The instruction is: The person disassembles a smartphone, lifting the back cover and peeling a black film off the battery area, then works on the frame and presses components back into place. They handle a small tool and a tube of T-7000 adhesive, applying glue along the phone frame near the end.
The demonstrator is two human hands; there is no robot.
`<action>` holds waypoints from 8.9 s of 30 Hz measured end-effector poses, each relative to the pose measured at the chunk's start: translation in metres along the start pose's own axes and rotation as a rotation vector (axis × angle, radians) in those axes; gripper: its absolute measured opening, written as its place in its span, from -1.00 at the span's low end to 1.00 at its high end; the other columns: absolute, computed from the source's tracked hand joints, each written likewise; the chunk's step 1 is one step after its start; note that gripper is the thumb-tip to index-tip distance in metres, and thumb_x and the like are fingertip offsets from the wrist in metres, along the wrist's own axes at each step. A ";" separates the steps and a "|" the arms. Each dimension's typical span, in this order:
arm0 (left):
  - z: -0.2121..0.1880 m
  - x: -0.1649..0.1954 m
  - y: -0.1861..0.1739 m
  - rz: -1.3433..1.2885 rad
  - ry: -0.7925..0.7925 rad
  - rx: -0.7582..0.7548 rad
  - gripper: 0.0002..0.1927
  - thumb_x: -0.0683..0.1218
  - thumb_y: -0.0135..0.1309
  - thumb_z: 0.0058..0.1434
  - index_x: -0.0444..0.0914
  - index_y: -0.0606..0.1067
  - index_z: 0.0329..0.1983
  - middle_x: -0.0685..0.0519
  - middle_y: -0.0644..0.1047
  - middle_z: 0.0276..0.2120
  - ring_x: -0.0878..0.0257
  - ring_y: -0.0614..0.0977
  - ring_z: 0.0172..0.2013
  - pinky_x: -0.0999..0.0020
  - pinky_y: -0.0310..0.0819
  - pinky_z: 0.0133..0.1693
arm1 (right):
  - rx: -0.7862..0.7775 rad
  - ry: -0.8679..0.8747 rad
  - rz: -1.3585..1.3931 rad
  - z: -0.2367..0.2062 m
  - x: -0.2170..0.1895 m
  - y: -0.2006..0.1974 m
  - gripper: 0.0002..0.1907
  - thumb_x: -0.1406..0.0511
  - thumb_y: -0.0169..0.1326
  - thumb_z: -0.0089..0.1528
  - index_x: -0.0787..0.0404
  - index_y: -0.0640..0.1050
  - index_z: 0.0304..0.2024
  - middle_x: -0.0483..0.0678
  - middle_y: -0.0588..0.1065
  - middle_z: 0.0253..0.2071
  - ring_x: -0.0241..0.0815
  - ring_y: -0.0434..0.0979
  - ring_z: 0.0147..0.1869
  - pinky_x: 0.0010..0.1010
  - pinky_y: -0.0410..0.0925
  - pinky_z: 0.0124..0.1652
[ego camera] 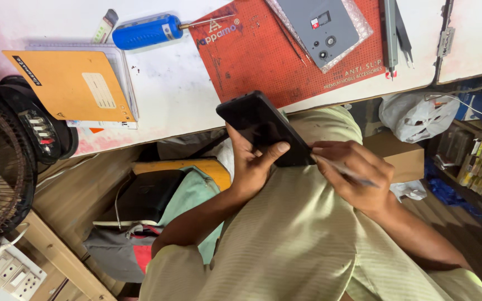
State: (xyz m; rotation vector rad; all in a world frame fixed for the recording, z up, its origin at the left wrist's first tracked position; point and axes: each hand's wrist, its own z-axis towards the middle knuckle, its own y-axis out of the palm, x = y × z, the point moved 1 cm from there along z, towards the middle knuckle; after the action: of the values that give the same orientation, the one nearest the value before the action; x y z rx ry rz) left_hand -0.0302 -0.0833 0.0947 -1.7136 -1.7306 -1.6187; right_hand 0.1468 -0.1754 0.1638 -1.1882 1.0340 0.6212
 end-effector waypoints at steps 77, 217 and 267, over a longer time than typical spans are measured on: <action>0.024 0.053 0.018 0.468 0.126 -0.234 -0.82 -0.22 0.31 0.23 -0.38 0.59 -0.14 0.04 0.61 -0.25 0.36 0.61 -0.27 0.47 0.49 -0.21 | 0.308 -0.091 0.286 0.032 -0.011 0.008 -0.83 0.52 0.28 0.23 0.45 0.52 -0.20 0.18 0.59 -0.18 0.00 0.69 -0.12 -0.34 0.54 -0.13; 0.028 0.087 0.086 0.647 0.142 -0.364 -0.70 -0.20 0.23 0.35 -0.30 0.46 0.10 0.01 0.65 -0.05 0.35 0.73 -0.11 0.47 0.63 -0.08 | 0.020 0.683 0.499 0.019 -0.012 -0.049 -0.70 0.55 0.23 0.13 0.27 0.47 -0.12 -0.17 0.43 -0.20 -0.44 0.47 -0.09 -0.56 0.42 -0.11; 0.058 0.058 0.062 0.420 0.036 -0.452 -0.59 -0.23 0.32 0.21 -0.29 0.43 0.09 0.03 0.57 -0.10 0.33 0.62 -0.11 0.39 0.55 -0.06 | 0.032 0.623 0.541 0.035 -0.020 -0.060 -0.81 0.56 0.16 0.21 0.36 0.55 -0.12 -0.10 0.54 -0.19 -0.37 0.54 -0.08 -0.53 0.42 -0.10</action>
State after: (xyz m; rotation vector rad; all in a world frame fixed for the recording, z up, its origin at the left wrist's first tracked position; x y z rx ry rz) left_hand 0.0317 -0.0232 0.1503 -2.0451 -0.9346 -1.9035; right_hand 0.2002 -0.1579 0.2094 -1.0961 1.9239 0.6549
